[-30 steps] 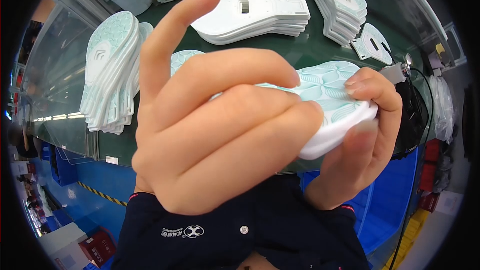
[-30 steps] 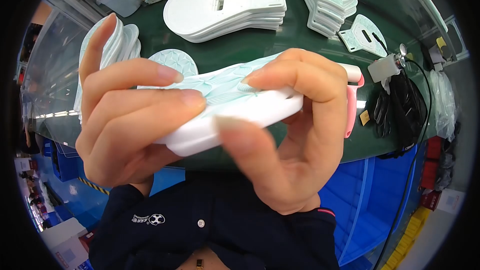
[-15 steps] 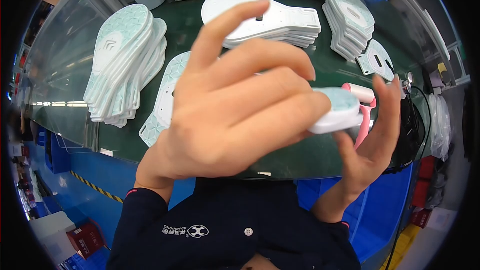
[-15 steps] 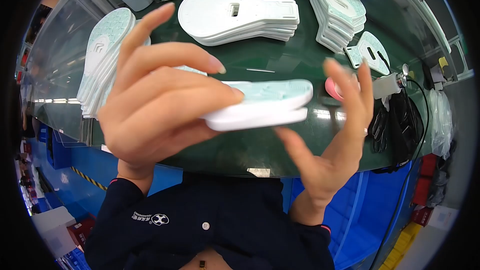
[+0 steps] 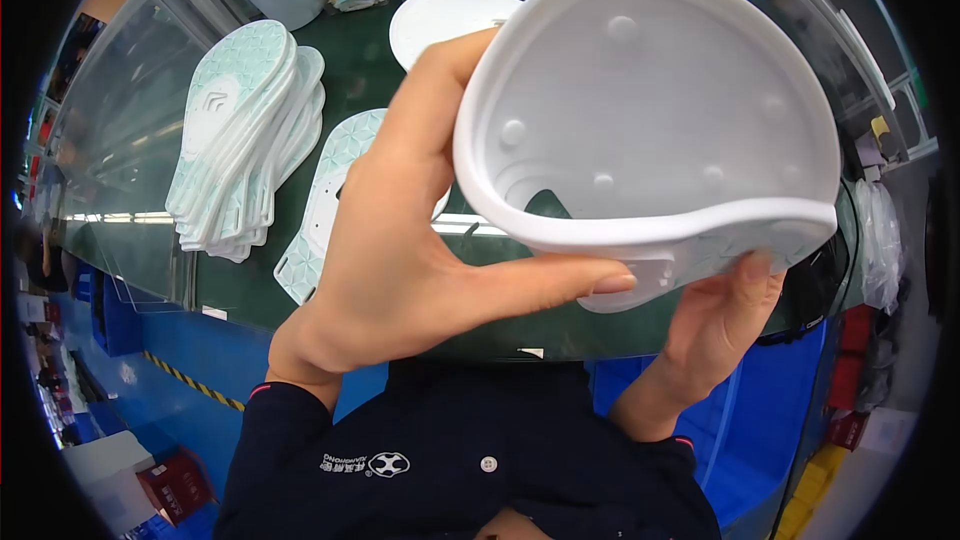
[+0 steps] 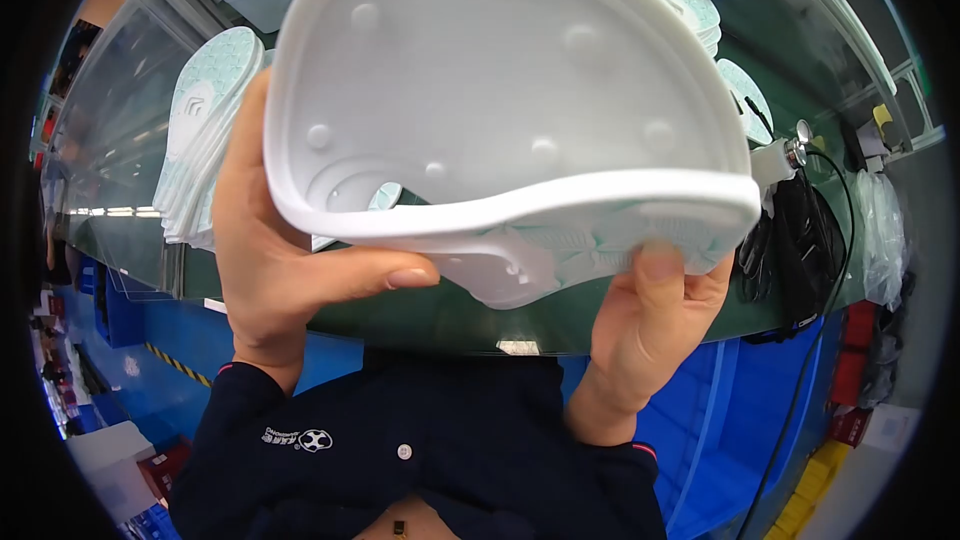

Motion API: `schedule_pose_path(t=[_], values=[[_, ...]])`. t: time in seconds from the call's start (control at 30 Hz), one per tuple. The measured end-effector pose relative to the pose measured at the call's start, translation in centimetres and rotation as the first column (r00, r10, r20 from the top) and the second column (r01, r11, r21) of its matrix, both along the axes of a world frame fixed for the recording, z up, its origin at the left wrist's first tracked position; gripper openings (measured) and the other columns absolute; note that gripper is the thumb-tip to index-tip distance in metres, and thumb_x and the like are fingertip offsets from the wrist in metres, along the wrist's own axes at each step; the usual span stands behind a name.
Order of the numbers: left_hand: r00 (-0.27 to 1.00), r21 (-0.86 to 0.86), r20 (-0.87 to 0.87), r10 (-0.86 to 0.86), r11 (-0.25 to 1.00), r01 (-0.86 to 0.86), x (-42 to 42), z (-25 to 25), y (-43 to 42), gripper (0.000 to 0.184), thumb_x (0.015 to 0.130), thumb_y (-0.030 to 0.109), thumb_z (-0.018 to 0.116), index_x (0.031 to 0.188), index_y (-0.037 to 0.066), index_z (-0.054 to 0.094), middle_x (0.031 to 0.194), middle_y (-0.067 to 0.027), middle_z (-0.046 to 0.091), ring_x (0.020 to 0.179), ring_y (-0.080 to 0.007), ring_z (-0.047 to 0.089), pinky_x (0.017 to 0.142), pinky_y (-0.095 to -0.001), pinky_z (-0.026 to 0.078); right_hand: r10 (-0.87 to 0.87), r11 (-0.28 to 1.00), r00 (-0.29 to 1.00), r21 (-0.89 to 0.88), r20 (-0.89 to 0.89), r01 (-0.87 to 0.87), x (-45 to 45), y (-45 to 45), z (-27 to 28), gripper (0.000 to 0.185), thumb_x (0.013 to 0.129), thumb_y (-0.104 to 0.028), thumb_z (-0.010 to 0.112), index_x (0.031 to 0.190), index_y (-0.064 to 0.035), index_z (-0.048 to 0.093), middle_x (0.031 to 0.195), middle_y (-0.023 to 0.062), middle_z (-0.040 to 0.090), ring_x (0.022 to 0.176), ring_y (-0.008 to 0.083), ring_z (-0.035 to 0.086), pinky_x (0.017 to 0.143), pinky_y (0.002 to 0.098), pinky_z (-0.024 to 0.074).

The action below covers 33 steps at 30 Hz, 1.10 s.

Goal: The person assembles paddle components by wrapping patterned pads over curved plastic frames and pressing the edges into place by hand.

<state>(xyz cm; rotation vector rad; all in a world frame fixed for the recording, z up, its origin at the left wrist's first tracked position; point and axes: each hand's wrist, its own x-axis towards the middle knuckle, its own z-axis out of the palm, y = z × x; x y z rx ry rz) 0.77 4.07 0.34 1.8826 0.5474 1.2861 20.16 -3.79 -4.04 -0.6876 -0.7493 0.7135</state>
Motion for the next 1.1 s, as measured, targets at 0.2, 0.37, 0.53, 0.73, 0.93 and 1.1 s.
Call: schedule_pose_path(t=[0.2,0.37,0.53,0.73,0.93,1.1], values=[[0.998,-0.001,-0.057,-0.04,0.999,0.04,-0.2,-0.2,-0.5,0.086,0.048,0.009,0.085,0.122,-0.003,0.042,0.105,-0.0105,0.057,0.097,-0.0194,0.057,0.083,-0.0294,0.048,0.03,0.997,0.995,-0.076,0.093,-0.023,1.0,-0.9,-1.6,0.049,0.077,-0.01,0.067,0.12,-0.0029,0.045,0.114,0.0089,0.055,0.104,0.0194,0.053,0.092,0.0349,0.0421],[0.954,0.089,-0.268,0.132,0.99,-0.112,-1.0,0.0,-1.5,0.065,0.051,0.009,0.084,0.109,-0.002,0.057,0.099,-0.0124,0.063,0.095,-0.0211,0.059,0.09,-0.0367,0.044,0.163,0.955,0.972,-0.274,0.168,-0.113,1.0,-0.5,-3.2,0.059,0.064,0.009,0.069,0.119,0.0024,0.046,0.111,0.0106,0.056,0.102,0.0214,0.055,0.09,0.0356,0.043],[0.895,0.283,-0.41,0.176,0.957,-0.058,-1.7,-0.1,-2.0,0.035,0.064,0.016,0.074,0.096,0.007,0.066,0.09,-0.0036,0.067,0.091,-0.0233,0.061,0.1,-0.0504,0.029,0.334,0.923,0.876,-0.309,0.349,-0.229,-0.6,1.5,-4.1,0.025,0.073,-0.005,0.065,0.095,0.0036,0.059,0.094,0.0172,0.064,0.115,0.032,0.047,0.097,0.04,0.0357],[0.87,0.398,-0.46,0.176,0.917,0.025,-3.2,0.3,-2.4,0.037,0.07,0.028,0.068,0.1,0.006,0.065,0.091,-0.0053,0.067,0.093,-0.0248,0.06,0.1,-0.0534,0.025,0.321,0.947,0.831,-0.143,0.454,-0.288,-1.8,2.3,-5.0,0.026,0.071,-0.008,0.065,0.093,0.0048,0.061,0.09,0.0165,0.064,0.111,0.032,0.05,0.099,0.0461,0.033],[0.867,0.412,-0.465,0.176,0.91,0.036,-3.6,0.0,-2.4,0.039,0.07,0.03,0.068,0.101,0.006,0.064,0.092,-0.0064,0.067,0.095,-0.0255,0.06,0.101,-0.054,0.023,0.332,0.943,0.833,-0.139,0.443,-0.302,-2.0,2.4,-5.1,0.03,0.069,-0.011,0.067,0.093,0.005,0.061,0.09,0.0163,0.064,0.107,0.0339,0.052,0.098,0.0473,0.0329],[0.868,0.406,-0.468,0.166,0.913,0.045,-3.8,0.0,-2.3,0.038,0.071,0.029,0.068,0.102,0.006,0.064,0.093,-0.0068,0.066,0.096,-0.0255,0.06,0.101,-0.0539,0.022,0.3,0.953,0.823,-0.115,0.483,-0.279,-1.9,2.5,-5.2,0.031,0.068,-0.012,0.067,0.093,0.0049,0.061,0.09,0.0164,0.064,0.107,0.0346,0.052,0.098,0.0473,0.0332]])
